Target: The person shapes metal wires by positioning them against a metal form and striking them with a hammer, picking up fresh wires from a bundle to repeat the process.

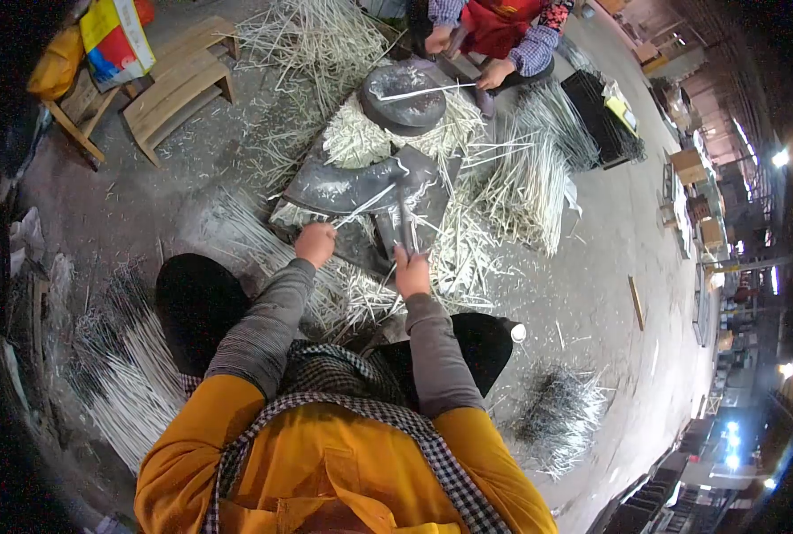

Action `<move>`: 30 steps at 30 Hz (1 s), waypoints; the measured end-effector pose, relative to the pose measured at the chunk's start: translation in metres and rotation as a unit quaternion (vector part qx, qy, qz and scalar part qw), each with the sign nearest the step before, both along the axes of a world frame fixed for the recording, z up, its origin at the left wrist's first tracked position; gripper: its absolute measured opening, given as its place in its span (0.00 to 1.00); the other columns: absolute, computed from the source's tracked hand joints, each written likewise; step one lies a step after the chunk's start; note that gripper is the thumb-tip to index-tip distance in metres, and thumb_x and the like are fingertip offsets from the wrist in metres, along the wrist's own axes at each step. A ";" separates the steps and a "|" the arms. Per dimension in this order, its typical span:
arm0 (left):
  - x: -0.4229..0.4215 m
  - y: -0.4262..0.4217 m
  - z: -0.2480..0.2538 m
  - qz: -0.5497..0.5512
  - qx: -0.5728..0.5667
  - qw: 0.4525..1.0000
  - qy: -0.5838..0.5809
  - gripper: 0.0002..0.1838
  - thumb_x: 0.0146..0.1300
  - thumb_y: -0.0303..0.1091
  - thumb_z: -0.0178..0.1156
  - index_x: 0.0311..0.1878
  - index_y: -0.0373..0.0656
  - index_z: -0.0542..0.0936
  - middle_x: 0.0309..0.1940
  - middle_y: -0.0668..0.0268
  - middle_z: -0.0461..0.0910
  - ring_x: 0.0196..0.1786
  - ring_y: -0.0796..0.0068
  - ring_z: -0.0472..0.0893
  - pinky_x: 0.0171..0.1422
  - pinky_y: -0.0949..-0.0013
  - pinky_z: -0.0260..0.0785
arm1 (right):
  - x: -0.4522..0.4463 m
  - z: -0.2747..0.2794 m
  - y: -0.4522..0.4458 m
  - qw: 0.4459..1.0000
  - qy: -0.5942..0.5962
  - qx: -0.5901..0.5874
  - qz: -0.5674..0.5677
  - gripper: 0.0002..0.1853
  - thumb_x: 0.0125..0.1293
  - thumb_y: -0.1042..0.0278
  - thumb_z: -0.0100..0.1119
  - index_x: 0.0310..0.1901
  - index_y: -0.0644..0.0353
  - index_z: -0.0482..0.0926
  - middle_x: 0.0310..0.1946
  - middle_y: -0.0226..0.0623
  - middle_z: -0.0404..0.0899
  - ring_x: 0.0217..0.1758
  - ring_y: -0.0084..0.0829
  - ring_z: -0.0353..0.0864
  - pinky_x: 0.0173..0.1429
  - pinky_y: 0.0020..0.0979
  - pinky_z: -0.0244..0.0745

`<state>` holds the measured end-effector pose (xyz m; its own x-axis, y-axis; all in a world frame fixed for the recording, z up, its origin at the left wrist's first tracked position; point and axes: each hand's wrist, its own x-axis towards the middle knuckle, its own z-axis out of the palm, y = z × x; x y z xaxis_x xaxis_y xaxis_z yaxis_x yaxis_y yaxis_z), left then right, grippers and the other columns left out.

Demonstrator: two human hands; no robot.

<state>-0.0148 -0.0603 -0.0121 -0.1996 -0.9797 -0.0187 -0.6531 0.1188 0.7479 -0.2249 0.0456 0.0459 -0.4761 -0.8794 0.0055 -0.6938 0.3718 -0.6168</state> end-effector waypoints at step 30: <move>0.011 -0.007 0.010 -0.001 0.026 0.999 -0.023 0.07 0.53 0.35 0.55 0.31 0.47 0.82 0.30 0.54 0.79 0.37 0.47 0.77 0.40 0.50 0.68 | -0.008 0.009 -0.018 0.992 -0.107 -0.011 -0.061 0.25 0.66 0.50 0.51 0.32 0.73 0.74 0.24 0.59 0.76 0.31 0.60 0.76 0.36 0.48 0.69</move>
